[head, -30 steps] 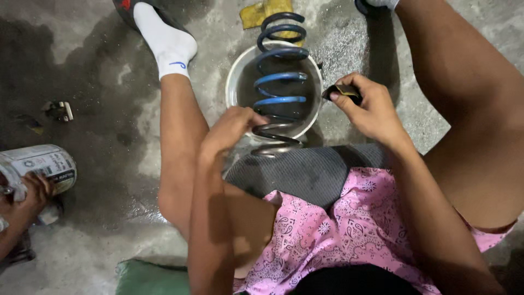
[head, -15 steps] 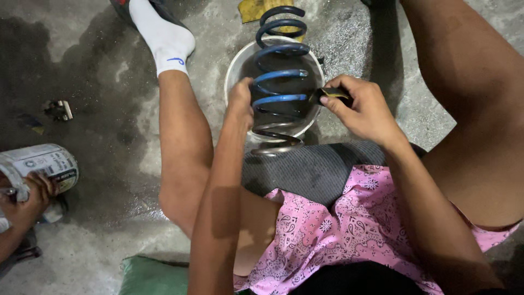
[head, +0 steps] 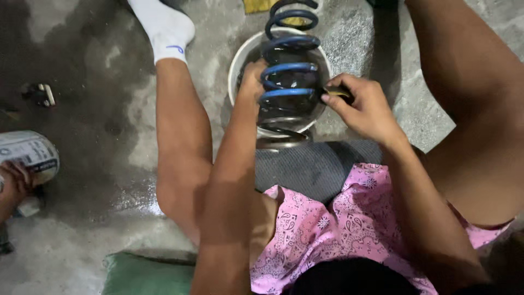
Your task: The person sits on the workshop floor and scrubs a suspension coil spring placed in a basin of liquid, working the sponge around the coils by hand and turning the spring to reach different sections. Another person nearby handles a can at the edge of frame.
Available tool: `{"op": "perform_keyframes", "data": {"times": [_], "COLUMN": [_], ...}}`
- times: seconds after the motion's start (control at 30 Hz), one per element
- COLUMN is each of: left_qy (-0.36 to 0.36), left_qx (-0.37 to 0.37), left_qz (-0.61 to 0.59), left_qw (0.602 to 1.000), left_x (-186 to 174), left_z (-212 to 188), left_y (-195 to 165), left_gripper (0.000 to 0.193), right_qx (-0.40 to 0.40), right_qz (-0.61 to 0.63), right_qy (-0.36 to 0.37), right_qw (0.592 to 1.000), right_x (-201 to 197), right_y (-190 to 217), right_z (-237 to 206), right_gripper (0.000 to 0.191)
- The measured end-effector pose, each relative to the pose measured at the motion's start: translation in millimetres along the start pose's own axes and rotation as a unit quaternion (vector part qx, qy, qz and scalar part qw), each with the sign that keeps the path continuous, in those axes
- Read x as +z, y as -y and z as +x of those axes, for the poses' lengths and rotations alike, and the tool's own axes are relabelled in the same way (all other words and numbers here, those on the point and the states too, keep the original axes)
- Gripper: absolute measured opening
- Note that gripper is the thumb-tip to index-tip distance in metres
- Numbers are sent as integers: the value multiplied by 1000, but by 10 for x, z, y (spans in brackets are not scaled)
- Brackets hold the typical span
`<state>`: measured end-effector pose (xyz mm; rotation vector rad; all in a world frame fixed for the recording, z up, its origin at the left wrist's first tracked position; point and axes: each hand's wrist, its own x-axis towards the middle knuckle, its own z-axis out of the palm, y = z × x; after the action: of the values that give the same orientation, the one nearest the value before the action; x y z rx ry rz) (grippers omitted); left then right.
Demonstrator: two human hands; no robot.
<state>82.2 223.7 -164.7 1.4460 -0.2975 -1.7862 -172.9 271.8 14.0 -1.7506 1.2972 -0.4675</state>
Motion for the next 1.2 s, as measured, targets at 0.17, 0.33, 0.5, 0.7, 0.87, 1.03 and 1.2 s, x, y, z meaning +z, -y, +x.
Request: {"op": "perform_keyframes", "data": {"times": [0.17, 0.33, 0.5, 0.7, 0.87, 1.03, 1.2], "left_qy": [-33, -100, -25, -30, -15, 74, 58], "left_qx": [50, -100, -122, -58, 47, 114, 213], "left_qz": [107, 111, 16, 139, 257, 364, 569], "left_qw": [992, 984, 992, 988, 965, 921, 792], "left_x": [-160, -66, -31, -75, 128, 723, 1337], "left_z": [360, 290, -241, -997, -1685, -2244, -2681], "left_y": [68, -167, -368, -596, -744, -895, -1113], "left_gripper": [23, 22, 23, 38, 44, 40, 33], "right_qx": [28, -27, -27, -57, -73, -83, -132], "right_qz": [-15, 27, 10, 6, 9, 8, -16], "right_qy": [6, -1, -18, -28, -30, -16, -15], "right_qw": [999, 999, 999, 998, 997, 996, 991], "right_x": [-43, -44, -160, -328, -461, -534, -634], "right_y": [-2, -53, -58, 52, 149, 250, 262], "right_z": [138, 172, 102, -55, -202, -280, -335], "right_gripper": [24, 23, 23, 21, 21, 22, 24]}}
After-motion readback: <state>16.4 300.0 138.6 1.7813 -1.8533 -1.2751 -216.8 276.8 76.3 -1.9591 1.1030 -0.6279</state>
